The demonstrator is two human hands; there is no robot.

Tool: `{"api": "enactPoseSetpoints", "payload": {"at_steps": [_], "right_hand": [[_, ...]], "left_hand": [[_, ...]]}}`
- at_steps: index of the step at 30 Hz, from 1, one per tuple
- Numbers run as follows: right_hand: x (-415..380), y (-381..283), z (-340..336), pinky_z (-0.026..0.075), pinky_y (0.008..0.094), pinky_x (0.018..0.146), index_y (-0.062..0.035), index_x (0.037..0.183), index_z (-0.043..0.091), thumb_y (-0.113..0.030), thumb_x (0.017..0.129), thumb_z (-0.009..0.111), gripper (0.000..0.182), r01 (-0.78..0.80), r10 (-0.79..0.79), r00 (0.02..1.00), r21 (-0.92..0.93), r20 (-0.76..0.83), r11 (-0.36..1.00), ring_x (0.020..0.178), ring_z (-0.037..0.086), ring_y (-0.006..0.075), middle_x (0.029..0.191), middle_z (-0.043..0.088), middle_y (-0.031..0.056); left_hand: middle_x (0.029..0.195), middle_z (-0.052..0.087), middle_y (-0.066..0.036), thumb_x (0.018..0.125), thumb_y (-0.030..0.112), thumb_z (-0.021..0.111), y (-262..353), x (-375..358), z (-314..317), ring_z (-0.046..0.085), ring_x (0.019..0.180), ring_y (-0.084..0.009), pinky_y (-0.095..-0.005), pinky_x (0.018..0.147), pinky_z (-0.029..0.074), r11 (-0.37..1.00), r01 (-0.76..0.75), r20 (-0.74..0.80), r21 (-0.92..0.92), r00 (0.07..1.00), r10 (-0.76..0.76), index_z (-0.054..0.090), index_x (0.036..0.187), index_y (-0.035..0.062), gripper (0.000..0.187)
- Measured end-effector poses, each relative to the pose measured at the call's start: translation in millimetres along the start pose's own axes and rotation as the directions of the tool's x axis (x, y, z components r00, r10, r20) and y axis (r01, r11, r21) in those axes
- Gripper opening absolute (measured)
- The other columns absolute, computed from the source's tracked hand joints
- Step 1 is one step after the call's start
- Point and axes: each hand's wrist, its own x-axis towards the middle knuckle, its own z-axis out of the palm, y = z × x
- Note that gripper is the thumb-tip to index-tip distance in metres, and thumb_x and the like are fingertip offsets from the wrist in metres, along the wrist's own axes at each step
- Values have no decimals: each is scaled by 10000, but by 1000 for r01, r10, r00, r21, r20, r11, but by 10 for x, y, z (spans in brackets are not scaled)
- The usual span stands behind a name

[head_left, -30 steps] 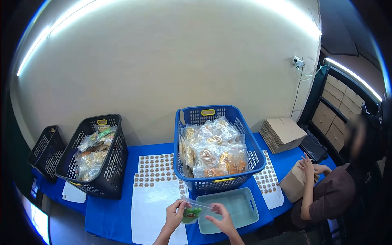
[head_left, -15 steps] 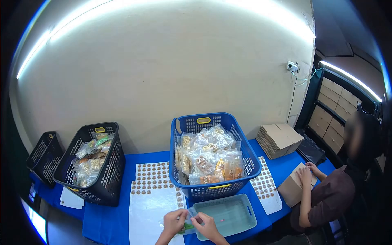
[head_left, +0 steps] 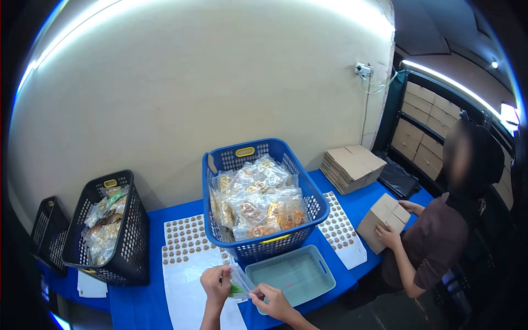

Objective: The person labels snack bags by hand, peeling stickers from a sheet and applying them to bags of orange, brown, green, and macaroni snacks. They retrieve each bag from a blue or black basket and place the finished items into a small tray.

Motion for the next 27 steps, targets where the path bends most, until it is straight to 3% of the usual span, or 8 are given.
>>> {"api": "enactPoseSetpoints", "payload": {"at_steps": [8,15,18,19,21,24,26,27], "right_hand": [[-62,-193,-185,443,282,568,19,807,530,-108,808,560,130,13,-15,999,-39,-49,999,606,566,192,685,540,109],[-219,-109,-302,423,268,561,20,806,534,-122,810,561,145,-34,23,993,-93,-115,995,593,539,166,682,541,97],[-249,-144,-361,423,264,591,13,832,548,-118,810,557,133,-34,30,988,-26,-155,999,594,539,152,714,555,84],[-271,-122,-389,419,271,621,4,840,554,-120,805,562,130,-57,51,980,-28,-193,998,638,541,155,742,559,75],[-307,-91,-435,411,284,679,-12,855,567,-125,794,572,128,-105,94,960,-29,-262,994,726,544,159,797,568,58],[-169,-297,-461,358,325,817,-41,860,588,-137,761,616,141,53,-190,899,-331,-395,942,882,511,179,894,573,57],[-165,-424,-467,294,345,861,-70,857,598,-156,746,629,143,74,-234,943,-538,-237,840,942,485,172,918,575,43],[-177,-451,-464,263,355,883,-85,856,603,-165,739,636,145,97,-243,958,-629,-151,771,972,471,169,930,575,36]], "left_hand": [[501,495,-52,785,107,550,154,216,105,488,459,-231,-319,483,351,983,-156,-62,-101,987,150,539,613,48,182],[524,511,-68,789,112,562,238,231,292,508,479,-226,-301,499,374,969,-107,32,-223,993,116,563,659,27,156],[529,498,-51,833,125,529,182,166,416,483,475,-148,-263,490,363,930,165,69,-329,986,-150,559,677,11,195],[537,473,-15,870,149,492,201,235,385,444,507,-74,-228,483,347,844,314,156,-435,949,-273,552,700,1,233],[539,458,7,877,165,486,150,299,371,427,515,-58,-220,484,345,806,383,318,-451,913,-255,551,713,1,241],[611,487,17,889,189,472,121,186,419,426,544,-49,-210,486,349,730,523,559,-440,796,-233,564,787,9,226],[659,504,16,890,187,463,122,29,523,446,587,-53,-212,516,368,642,666,788,-379,596,-153,568,845,10,211],[686,521,0,889,190,462,86,-71,606,461,621,-63,-218,551,385,677,624,835,-390,549,-25,566,867,4,214]]}}
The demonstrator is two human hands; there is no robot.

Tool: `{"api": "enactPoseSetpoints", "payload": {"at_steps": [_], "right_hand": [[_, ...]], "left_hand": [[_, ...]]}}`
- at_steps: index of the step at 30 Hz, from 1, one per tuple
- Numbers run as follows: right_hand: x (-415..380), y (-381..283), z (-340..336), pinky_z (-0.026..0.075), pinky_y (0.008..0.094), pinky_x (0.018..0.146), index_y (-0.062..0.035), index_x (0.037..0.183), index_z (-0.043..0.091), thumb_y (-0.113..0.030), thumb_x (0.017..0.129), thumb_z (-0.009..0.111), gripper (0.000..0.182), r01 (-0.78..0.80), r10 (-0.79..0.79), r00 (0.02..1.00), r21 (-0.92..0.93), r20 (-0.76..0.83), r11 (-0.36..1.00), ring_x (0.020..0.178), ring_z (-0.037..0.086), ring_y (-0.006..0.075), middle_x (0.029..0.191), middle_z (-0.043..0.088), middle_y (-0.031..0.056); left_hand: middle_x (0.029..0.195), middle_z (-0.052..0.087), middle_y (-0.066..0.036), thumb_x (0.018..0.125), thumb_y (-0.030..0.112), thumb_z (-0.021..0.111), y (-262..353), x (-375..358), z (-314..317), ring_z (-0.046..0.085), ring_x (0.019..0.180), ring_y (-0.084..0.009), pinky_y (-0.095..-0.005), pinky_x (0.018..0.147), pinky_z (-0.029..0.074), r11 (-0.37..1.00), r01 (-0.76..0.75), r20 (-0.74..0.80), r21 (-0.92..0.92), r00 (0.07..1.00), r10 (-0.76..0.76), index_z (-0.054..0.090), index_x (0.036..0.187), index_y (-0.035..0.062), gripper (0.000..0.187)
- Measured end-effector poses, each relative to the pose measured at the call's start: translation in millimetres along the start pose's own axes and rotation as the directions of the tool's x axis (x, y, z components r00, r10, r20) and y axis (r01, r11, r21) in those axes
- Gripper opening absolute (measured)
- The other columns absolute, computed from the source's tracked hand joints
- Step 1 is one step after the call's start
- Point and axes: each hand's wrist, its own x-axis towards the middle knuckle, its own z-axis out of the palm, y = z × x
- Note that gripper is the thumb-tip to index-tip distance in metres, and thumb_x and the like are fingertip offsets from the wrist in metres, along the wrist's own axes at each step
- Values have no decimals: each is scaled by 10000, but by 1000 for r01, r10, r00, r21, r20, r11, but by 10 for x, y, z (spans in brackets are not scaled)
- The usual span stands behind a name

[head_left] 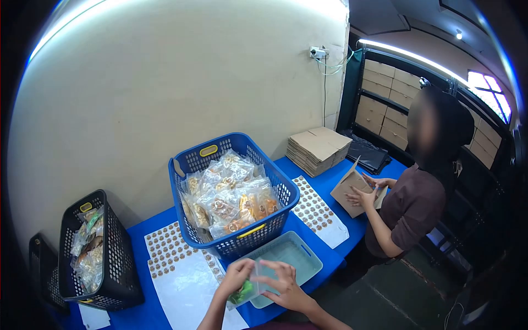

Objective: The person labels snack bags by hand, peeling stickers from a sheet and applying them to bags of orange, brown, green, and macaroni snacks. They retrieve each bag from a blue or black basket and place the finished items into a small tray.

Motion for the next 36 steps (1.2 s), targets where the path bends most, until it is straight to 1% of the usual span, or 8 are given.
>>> {"api": "enactPoseSetpoints", "payload": {"at_steps": [2,6,10,20,27,29,33,36], "right_hand": [[-75,100,112,247,347,866,-95,842,609,-169,734,643,135,26,-31,997,74,68,997,925,489,147,896,582,29],[-137,265,125,290,312,772,-77,776,607,-165,729,649,108,-94,92,995,114,26,989,749,531,135,761,580,19],[-106,314,88,363,274,590,-19,704,574,-111,738,631,114,-171,175,985,293,14,941,547,512,164,634,540,56],[-11,-84,342,397,258,536,3,733,495,-111,774,599,160,-282,249,959,550,135,786,590,496,117,673,508,75],[-61,-120,591,393,250,517,-5,714,495,-104,760,602,153,-276,126,949,568,288,775,553,488,115,639,498,60],[-175,-5,732,396,236,524,-5,712,502,-101,752,609,149,-235,42,935,526,352,817,553,494,113,630,501,54],[-339,277,887,414,215,565,-8,732,528,-95,771,598,118,-401,142,891,599,432,693,588,508,82,658,535,23],[-288,382,885,419,198,642,-13,816,539,-89,809,574,83,-456,217,882,646,418,612,670,516,57,743,563,6]], "left_hand": [[790,579,-61,886,196,462,-168,4,86,536,768,-114,-248,687,430,998,3,190,69,982,-16,553,934,-13,234],[941,608,-103,879,194,464,97,-97,16,573,929,-193,-288,813,428,996,-90,25,-17,996,91,541,1016,0,249],[1009,601,-107,834,183,535,472,-337,-146,564,963,-204,-302,851,412,974,-149,150,168,981,124,543,1066,15,287],[663,575,-83,688,36,644,436,-599,-46,544,622,-246,-315,614,407,825,-320,-323,466,806,496,578,699,34,67],[633,520,-57,797,101,584,530,-725,-461,496,591,-179,-276,580,380,816,-116,-639,566,564,524,542,705,22,128],[637,443,5,891,183,475,547,-758,-799,408,587,-88,-228,541,333,938,-259,-894,228,325,307,475,719,32,229],[642,369,46,938,215,369,738,-1014,-1235,348,607,-19,-170,521,292,896,-369,-940,248,130,314,387,711,64,273],[676,408,28,904,154,418,664,-1006,-1098,423,617,-45,-196,594,385,770,-637,-870,-28,395,295,455,780,59,161]]}}
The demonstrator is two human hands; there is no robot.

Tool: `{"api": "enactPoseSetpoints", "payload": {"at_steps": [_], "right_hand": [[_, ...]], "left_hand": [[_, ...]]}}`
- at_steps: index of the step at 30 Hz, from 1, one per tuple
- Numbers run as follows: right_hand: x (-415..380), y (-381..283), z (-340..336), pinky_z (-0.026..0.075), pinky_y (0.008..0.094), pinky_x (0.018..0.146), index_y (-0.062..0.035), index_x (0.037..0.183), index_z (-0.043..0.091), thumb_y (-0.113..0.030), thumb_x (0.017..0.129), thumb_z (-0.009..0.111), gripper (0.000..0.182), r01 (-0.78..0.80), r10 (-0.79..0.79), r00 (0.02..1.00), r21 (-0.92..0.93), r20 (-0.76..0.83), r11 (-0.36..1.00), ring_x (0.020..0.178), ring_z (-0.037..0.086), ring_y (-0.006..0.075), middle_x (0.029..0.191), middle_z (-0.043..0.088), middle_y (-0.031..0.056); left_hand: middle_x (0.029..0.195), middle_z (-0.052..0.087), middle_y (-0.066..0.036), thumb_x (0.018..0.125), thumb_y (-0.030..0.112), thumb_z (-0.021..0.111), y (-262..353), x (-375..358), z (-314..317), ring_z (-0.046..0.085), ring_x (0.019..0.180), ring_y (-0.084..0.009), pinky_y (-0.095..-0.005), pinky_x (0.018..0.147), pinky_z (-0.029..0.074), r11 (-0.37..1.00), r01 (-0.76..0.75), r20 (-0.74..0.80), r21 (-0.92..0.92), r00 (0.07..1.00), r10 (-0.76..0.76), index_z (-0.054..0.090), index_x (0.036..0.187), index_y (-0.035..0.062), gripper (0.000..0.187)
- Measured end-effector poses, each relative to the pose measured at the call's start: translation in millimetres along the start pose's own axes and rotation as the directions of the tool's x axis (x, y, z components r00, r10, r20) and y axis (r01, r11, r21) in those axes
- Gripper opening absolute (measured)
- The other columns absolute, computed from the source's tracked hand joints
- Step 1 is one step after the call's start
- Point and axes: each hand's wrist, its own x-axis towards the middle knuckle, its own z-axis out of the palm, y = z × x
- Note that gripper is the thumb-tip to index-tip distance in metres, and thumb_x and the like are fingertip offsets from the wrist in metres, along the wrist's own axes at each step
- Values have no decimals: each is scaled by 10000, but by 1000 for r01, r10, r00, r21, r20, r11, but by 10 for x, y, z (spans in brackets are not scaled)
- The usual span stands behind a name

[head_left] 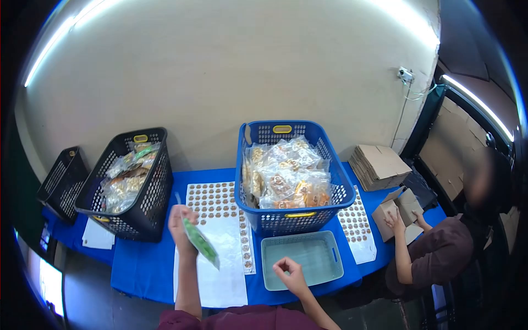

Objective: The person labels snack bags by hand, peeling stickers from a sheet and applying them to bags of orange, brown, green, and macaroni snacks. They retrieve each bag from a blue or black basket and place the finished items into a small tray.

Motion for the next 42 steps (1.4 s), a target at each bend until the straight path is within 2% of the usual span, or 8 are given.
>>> {"api": "enactPoseSetpoints", "payload": {"at_steps": [3,7,10,14,21,28,35,42], "right_hand": [[86,-150,132,413,202,692,-11,884,524,-108,842,535,106,-159,99,979,363,179,918,742,513,60,791,559,21],[36,-60,187,384,204,644,-30,918,520,-288,913,418,277,-441,86,714,350,695,826,694,479,71,823,557,37],[-31,-285,6,357,194,576,-42,823,548,-299,909,424,298,-408,60,734,368,676,836,628,453,64,751,554,17],[-167,-412,-301,352,196,567,-17,794,566,-228,906,440,270,-250,93,916,376,389,892,607,422,55,704,550,6],[-275,-337,-482,389,209,597,16,770,564,-246,906,441,320,-32,35,999,223,-11,974,641,475,78,728,573,46],[-469,-122,-400,388,198,553,-16,755,556,-291,871,514,302,-93,101,994,156,-48,983,593,479,66,673,555,23],[-531,-146,-476,380,188,555,-17,752,576,-221,856,547,231,-136,172,976,236,-135,962,609,475,49,662,546,-7],[-559,-161,-528,404,193,577,-4,810,564,-152,856,523,160,-124,155,973,181,-169,976,631,494,58,735,573,18]], "left_hand": [[692,450,6,871,182,458,-483,-180,-7,458,624,-85,-326,760,381,480,477,403,-736,879,-256,517,856,75,123],[675,451,18,917,258,376,-694,-659,533,442,561,-96,-325,887,299,-195,729,752,-656,609,-251,522,906,90,223],[787,544,9,934,304,316,-760,-720,675,530,658,-122,-357,917,328,-281,774,823,-567,550,-142,520,985,72,313],[1236,451,-134,928,405,217,-753,-657,630,463,1118,-238,-403,985,322,55,885,785,-463,438,-438,304,1282,14,535],[1080,542,-82,909,405,358,-742,-1006,638,526,978,-138,-272,843,413,496,819,516,289,303,-801,444,1147,-2,480],[918,564,-22,907,303,430,-710,-1079,614,517,823,-64,-232,738,455,640,654,587,403,352,-729,524,1003,-2,333],[852,624,-100,878,173,494,-668,-1053,611,619,772,-148,-251,663,506,499,643,607,581,66,-792,537,952,-27,218],[663,613,-72,875,100,482,-640,-704,769,598,623,-105,-236,568,489,847,249,585,469,631,-509,547,798,-21,158]]}}
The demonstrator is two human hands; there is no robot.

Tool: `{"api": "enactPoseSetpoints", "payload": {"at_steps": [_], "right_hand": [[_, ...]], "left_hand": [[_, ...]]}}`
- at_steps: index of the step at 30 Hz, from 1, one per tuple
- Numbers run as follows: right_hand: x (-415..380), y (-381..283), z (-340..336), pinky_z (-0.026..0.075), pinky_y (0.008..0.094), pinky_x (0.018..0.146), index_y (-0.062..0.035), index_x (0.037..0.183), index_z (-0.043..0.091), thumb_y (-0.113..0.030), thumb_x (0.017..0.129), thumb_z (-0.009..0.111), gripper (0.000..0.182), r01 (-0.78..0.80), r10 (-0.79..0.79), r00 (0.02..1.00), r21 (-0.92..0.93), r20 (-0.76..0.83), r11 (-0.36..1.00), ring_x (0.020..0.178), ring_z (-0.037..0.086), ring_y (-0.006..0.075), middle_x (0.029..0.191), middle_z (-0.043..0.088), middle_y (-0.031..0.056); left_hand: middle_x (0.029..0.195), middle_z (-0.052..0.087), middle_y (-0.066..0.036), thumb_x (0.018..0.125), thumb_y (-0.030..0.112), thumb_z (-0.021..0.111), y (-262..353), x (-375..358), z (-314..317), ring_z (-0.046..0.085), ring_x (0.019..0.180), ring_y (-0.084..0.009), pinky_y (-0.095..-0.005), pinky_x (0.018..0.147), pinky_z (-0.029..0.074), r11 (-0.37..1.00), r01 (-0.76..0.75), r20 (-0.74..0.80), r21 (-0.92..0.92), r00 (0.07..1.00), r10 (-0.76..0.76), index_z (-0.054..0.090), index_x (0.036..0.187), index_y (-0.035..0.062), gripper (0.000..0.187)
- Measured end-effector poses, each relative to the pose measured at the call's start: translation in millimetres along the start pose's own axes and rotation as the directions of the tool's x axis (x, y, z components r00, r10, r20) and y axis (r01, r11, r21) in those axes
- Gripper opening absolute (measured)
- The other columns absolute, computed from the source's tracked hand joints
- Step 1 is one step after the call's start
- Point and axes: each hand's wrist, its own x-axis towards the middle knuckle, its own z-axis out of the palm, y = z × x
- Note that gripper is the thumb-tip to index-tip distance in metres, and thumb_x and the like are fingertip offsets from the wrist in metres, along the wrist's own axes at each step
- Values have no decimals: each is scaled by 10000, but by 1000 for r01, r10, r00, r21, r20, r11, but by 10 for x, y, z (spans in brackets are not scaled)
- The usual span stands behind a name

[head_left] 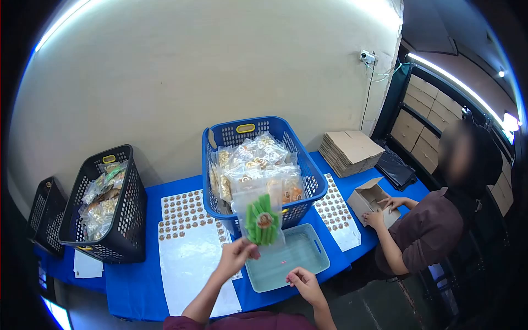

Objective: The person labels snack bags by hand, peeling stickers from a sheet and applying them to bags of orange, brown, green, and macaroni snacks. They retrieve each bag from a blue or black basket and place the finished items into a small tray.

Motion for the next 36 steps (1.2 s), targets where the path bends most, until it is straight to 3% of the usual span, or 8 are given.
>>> {"api": "enactPoseSetpoints", "payload": {"at_steps": [4,9,10,14,18,22,28,36], "right_hand": [[-63,119,-127,410,187,586,5,816,558,-120,858,506,142,-43,45,993,24,-112,999,630,501,63,735,573,29],[-144,243,-199,416,190,597,19,804,554,-102,856,506,141,-98,98,978,9,-186,995,637,515,76,740,584,57],[-160,240,-203,417,190,597,20,805,554,-98,855,506,137,-103,100,977,-6,-189,995,638,517,77,742,585,59],[-137,275,-264,423,195,593,28,811,553,-80,848,504,125,-109,93,967,-54,-238,993,636,524,83,741,586,69],[-27,363,-248,421,203,576,27,770,555,-85,840,517,137,-97,75,957,-68,-279,993,616,521,82,697,580,56],[215,289,-22,417,209,575,15,740,543,-90,842,519,149,-53,40,965,-44,-260,998,620,522,83,678,565,47],[661,145,591,418,217,576,-9,721,526,-100,849,509,158,42,-33,976,35,-215,999,617,513,87,672,544,36],[890,-5,1672,413,211,566,-10,727,527,-87,855,495,152,46,-44,999,82,-31,996,608,496,81,669,536,30]], "left_hand": [[654,600,-77,878,84,470,138,231,-187,592,599,-110,-216,548,483,985,-129,-137,-115,984,113,537,840,-20,130],[738,584,-76,874,268,507,-69,772,-533,575,614,-104,-204,535,488,864,155,-123,-479,963,-241,473,945,4,276],[955,571,-158,858,318,518,-153,830,-605,610,728,-168,-240,613,517,771,208,-59,-601,951,-303,326,1181,-1,493],[1224,407,-253,861,302,509,-176,515,-703,585,926,-313,-336,710,521,840,264,-12,-474,952,-306,-87,1330,48,800],[1073,559,-144,879,232,494,13,42,-852,579,905,-192,-292,790,465,940,239,-33,-243,967,-254,113,1322,31,618],[1073,555,-145,875,195,495,57,-293,-1204,565,941,-198,-301,829,441,960,230,-77,-159,967,-245,322,1254,36,446],[1005,575,-124,859,71,493,400,-811,-1929,556,925,-173,-276,813,429,999,14,-343,-36,939,-26,374,1200,12,365],[912,588,-89,875,69,466,683,-1639,-3312,546,830,-119,-235,786,419,968,-2,-732,251,654,191,450,1110,-15,250]]}}
